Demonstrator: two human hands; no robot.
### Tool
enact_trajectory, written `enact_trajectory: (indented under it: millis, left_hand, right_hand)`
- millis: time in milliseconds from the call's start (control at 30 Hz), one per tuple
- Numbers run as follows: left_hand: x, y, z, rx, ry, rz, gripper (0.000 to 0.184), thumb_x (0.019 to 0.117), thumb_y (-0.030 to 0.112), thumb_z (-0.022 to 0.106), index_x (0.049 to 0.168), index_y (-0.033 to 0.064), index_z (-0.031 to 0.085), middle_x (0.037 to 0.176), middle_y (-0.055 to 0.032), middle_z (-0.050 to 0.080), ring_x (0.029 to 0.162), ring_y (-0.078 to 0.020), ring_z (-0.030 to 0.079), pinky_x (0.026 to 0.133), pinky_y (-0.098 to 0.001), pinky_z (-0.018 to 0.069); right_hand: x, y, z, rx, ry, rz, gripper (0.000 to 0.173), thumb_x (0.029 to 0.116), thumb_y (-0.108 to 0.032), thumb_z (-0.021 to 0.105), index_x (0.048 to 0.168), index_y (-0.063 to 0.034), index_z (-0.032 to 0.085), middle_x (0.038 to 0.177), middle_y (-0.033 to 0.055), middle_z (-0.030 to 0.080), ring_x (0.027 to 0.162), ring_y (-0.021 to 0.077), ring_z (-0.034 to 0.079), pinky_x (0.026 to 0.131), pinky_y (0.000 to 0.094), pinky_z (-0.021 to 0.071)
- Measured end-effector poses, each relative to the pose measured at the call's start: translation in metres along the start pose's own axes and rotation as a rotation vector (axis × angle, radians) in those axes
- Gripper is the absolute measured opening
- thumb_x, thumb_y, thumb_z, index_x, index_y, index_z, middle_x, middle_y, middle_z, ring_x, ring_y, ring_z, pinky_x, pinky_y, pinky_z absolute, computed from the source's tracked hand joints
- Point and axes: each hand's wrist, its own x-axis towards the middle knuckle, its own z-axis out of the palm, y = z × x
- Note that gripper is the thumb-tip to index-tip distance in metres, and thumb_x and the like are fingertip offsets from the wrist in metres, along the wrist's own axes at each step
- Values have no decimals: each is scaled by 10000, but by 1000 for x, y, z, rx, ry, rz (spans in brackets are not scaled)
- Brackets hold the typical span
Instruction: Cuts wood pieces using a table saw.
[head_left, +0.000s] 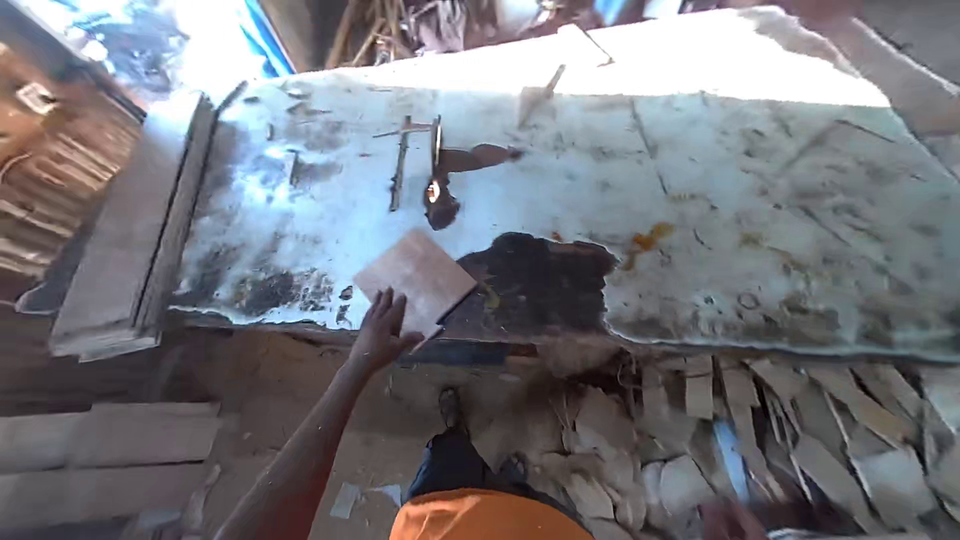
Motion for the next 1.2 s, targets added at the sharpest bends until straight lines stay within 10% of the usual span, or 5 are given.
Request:
enact_trajectory:
  millis: [233, 400, 533, 767, 1200]
  left_hand:
    - [16, 10, 8, -62, -31, 83, 940, 794, 714, 730, 1583, 310, 416, 1716, 12, 212, 1598, -211, 104, 1280, -519, 202]
    - [45, -2, -10, -59, -125, 195, 906, 770, 716, 747, 1546, 337, 474, 1702, 60, 252, 1593, -162, 116, 1282, -486, 214]
    - [66, -25, -19, -96, -84, 117, 780, 788, 695, 745, 1487, 422, 529, 1708, 40, 233, 1599, -197, 91, 1280, -519, 194]
    - [68, -14, -21, -77, -20, -150, 868, 792, 776, 669, 1524, 342, 503, 1699, -182, 197, 1588, -308, 148, 1278, -534, 173]
    - [146, -65, -22, 5, 99, 38, 716, 867, 739, 618, 1490, 395, 537, 1712, -43, 224, 1594, -236, 135, 1279, -501, 201]
  right_hand:
    - [63, -212, 93, 16, -152, -654, 435, 997, -277, 609, 1345, -16, 632, 1203, 164, 704, 1077, 263, 706, 945, 483, 593]
    - [82, -305, 172, -164, -335, -806, 627, 923, -432, 701, 1453, -124, 569, 1480, 87, 564, 1400, 247, 509, 1151, 497, 450]
    - [85, -334, 250, -354, -452, -978, 777, 955, -615, 575, 1563, -150, 446, 1645, 24, 384, 1558, 192, 266, 1278, 463, 249]
    - [72, -376, 315, -263, -341, -928, 652, 982, -529, 601, 1483, -113, 558, 1603, 34, 454, 1527, 194, 343, 1270, 445, 279]
    - [108, -417, 350, -253, -455, -867, 659, 984, -485, 605, 1550, -173, 478, 1639, -22, 397, 1550, 136, 275, 1291, 427, 228]
